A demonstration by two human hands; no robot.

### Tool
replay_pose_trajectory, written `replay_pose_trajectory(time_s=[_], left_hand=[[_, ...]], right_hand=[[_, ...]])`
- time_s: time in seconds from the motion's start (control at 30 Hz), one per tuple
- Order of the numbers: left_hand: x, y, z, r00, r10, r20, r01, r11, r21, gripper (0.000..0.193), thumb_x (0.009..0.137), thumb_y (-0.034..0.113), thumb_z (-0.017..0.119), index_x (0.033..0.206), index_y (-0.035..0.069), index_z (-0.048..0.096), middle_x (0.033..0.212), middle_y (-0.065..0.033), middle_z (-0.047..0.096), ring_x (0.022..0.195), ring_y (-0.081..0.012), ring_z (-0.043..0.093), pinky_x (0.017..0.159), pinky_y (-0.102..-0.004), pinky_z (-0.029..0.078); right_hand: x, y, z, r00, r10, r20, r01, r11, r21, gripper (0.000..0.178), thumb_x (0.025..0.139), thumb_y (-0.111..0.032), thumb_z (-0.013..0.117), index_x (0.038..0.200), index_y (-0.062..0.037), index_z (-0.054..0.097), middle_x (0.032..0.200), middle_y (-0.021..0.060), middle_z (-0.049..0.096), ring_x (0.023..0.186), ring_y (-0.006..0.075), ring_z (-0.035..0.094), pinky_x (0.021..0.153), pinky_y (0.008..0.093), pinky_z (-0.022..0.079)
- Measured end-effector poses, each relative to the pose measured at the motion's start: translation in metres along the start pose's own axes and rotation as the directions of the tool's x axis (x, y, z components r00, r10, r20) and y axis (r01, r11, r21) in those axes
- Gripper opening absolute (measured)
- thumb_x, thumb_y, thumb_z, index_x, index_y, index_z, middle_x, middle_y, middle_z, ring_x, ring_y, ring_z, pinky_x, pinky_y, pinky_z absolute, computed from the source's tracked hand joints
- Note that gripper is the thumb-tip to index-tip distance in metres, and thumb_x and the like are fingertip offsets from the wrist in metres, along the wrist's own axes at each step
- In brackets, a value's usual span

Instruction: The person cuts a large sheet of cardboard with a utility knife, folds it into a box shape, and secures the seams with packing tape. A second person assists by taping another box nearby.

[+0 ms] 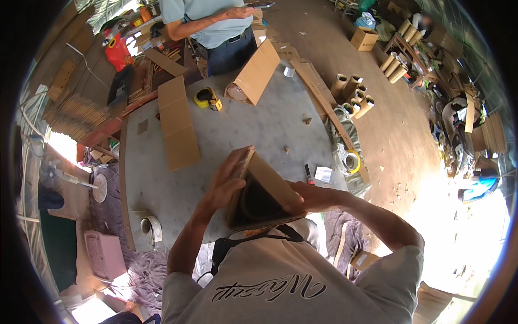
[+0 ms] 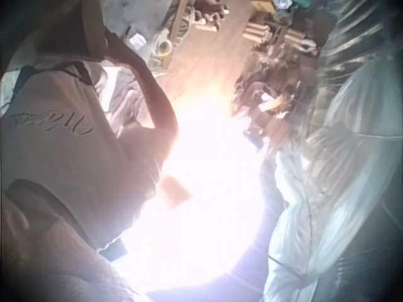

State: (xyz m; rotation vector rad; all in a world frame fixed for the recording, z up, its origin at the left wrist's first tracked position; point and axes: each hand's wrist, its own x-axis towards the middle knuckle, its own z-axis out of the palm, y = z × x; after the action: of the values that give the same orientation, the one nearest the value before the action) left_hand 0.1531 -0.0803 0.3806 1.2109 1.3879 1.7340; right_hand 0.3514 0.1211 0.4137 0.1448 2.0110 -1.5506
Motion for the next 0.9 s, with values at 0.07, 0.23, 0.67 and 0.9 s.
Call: replay_pose_trajectory(time_s=[0.07, 0.23, 0.67, 0.9], left_hand=[[0.009, -0.003, 0.012, 0.998, -0.049, 0.039, 0.053, 0.994, -0.099, 0.065, 0.073, 0.012, 0.052, 0.135, -0.003, 0.046, 0.135, -0.0143, 0.048, 0.127, -0.0227, 0.047, 0.11, -0.0369, 0.034], [0.029, -0.022, 0.019, 0.98, -0.163, 0.111, 0.185, 0.955, -0.231, 0.04, 0.087, 0.026, 0.047, 0.12, 0.003, 0.049, 0.126, -0.0114, 0.052, 0.116, -0.0184, 0.048, 0.101, -0.033, 0.038], [0.053, -0.033, 0.027, 0.823, -0.567, 0.037, 0.568, 0.822, -0.022, 0.066, 0.104, 0.053, 0.026, 0.084, 0.002, 0.063, 0.081, -0.0083, 0.065, 0.075, -0.0168, 0.059, 0.076, -0.0322, 0.048], [0.058, -0.024, 0.034, 0.917, -0.399, 0.013, 0.386, 0.894, 0.228, 0.059, 0.108, 0.041, 0.029, 0.08, 0.0, 0.061, 0.074, -0.01, 0.064, 0.073, -0.0181, 0.06, 0.073, -0.0328, 0.047]], right_hand=[[-0.005, 0.023, 0.014, 0.998, -0.031, -0.048, 0.042, 0.968, 0.249, 0.082, 0.093, -0.036, 0.069, 0.155, -0.0069, 0.025, 0.133, 0.018, 0.055, 0.119, 0.0221, 0.054, 0.095, 0.0401, 0.047], [-0.01, 0.004, 0.022, 0.976, 0.094, -0.195, -0.08, 0.994, 0.081, 0.081, 0.093, -0.031, 0.068, 0.155, -0.0083, 0.022, 0.138, 0.0203, 0.052, 0.125, 0.0264, 0.053, 0.101, 0.0392, 0.045], [-0.004, 0.027, 0.029, 0.983, -0.048, -0.179, 0.083, 0.978, 0.192, 0.084, 0.093, -0.024, 0.068, 0.155, -0.0032, 0.015, 0.141, 0.025, 0.046, 0.133, 0.0317, 0.045, 0.109, 0.041, 0.038], [0.001, 0.037, 0.031, 0.981, -0.037, -0.192, 0.068, 0.985, 0.156, 0.087, 0.093, -0.024, 0.068, 0.155, -0.0018, 0.012, 0.143, 0.0275, 0.043, 0.135, 0.0375, 0.044, 0.111, 0.0434, 0.038]])
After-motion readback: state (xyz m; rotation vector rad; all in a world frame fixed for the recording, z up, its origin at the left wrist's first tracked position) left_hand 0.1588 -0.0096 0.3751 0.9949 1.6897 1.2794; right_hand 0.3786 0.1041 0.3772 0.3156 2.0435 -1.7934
